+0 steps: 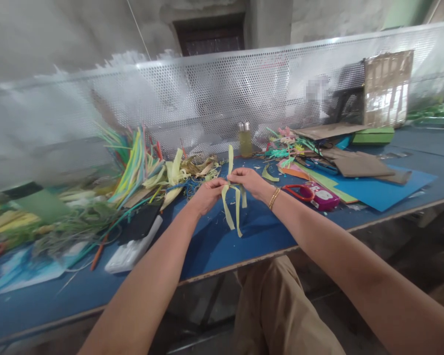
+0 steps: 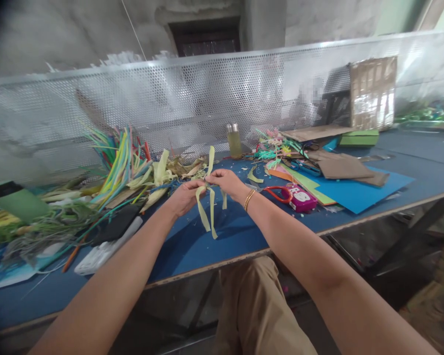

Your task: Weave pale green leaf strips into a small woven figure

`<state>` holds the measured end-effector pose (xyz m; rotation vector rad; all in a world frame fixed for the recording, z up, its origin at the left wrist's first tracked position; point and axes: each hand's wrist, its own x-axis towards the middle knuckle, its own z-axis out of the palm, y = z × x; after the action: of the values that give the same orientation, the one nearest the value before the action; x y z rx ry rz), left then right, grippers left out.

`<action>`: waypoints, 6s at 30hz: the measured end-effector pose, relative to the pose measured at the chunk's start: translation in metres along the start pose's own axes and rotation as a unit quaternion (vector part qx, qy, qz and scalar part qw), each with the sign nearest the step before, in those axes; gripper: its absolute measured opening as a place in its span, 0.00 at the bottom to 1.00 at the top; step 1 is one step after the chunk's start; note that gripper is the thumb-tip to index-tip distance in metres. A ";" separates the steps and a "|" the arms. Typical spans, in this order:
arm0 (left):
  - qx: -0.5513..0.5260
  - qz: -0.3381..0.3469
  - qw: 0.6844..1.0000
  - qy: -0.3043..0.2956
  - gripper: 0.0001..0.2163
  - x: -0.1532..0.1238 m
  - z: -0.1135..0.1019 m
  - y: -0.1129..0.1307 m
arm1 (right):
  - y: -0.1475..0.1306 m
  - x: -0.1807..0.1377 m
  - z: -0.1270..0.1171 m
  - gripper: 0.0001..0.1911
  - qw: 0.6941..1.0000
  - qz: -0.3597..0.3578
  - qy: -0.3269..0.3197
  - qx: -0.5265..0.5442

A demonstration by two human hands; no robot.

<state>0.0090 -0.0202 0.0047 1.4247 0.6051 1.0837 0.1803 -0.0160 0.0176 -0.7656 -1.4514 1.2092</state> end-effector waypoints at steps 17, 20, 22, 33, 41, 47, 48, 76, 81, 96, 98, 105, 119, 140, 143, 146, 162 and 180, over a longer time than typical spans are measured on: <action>0.067 -0.044 0.986 -0.146 0.10 -0.010 0.014 0.014 | -0.001 0.017 -0.029 0.09 0.973 0.055 0.197 0.111; 0.052 -0.042 0.990 -0.128 0.09 -0.009 0.011 0.011 | 0.005 0.018 -0.029 0.09 0.977 0.055 0.205 0.032; 0.029 -0.042 0.994 -0.093 0.10 -0.007 0.008 0.007 | 0.007 0.018 -0.032 0.09 0.970 0.038 0.236 -0.044; 0.007 0.026 0.987 0.159 0.08 0.011 -0.005 -0.011 | -0.017 -0.004 -0.015 0.28 0.981 -0.026 0.061 -0.183; 0.012 0.022 0.989 0.142 0.12 0.011 -0.002 -0.011 | -0.014 -0.006 -0.009 0.13 0.985 0.009 0.032 -0.169; 0.001 0.022 0.991 0.129 0.13 0.009 0.003 -0.009 | -0.012 -0.007 -0.005 0.09 0.995 0.030 0.001 -0.095; -0.006 0.023 0.991 0.129 0.13 0.009 0.004 -0.008 | -0.010 -0.007 -0.003 0.09 0.996 0.023 -0.003 -0.081; -0.185 0.018 0.964 0.189 0.17 0.017 -0.001 -0.011 | 0.002 0.001 0.003 0.05 0.997 0.065 -0.023 -0.028; -0.193 0.034 0.956 0.219 0.16 0.017 -0.006 -0.001 | 0.001 -0.001 0.001 0.03 0.994 0.094 -0.004 -0.053; -0.254 0.061 0.933 0.248 0.11 0.018 -0.042 0.014 | -0.010 -0.009 -0.009 0.08 0.985 0.115 -0.122 -0.034; -0.271 0.054 0.931 0.240 0.11 0.017 -0.038 0.013 | -0.007 -0.009 -0.010 0.09 0.972 0.126 -0.187 -0.069; -0.213 0.009 0.966 0.143 0.15 0.014 -0.007 -0.001 | -0.004 -0.003 -0.006 0.08 0.995 -0.012 0.011 -0.103; -0.116 -0.020 0.980 0.159 0.12 0.007 0.013 -0.006 | 0.004 -0.001 0.008 0.17 0.996 -0.040 0.076 0.000; -0.033 -0.050 0.991 0.121 0.14 0.005 0.014 -0.010 | 0.007 0.015 -0.008 0.08 0.953 0.046 0.268 0.136; -0.045 -0.058 0.991 0.116 0.14 0.004 0.014 -0.010 | 0.006 0.020 -0.018 0.08 0.939 0.053 0.299 0.161; -0.071 -0.056 0.990 0.107 0.13 0.004 0.014 -0.008 | 0.004 0.022 -0.025 0.10 0.925 0.061 0.335 0.171; -0.105 -0.009 0.983 0.153 0.11 0.007 0.011 -0.008 | -0.001 -0.001 0.002 0.13 0.987 0.084 -0.012 0.133; 0.000 0.020 0.988 0.156 0.12 0.007 0.011 -0.009 | 0.002 -0.007 0.008 0.10 0.981 0.158 -0.023 0.112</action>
<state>0.0236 -0.0177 -0.0002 1.2801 0.7999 1.3517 0.1742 -0.0238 0.0136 -0.8366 -1.2322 1.6109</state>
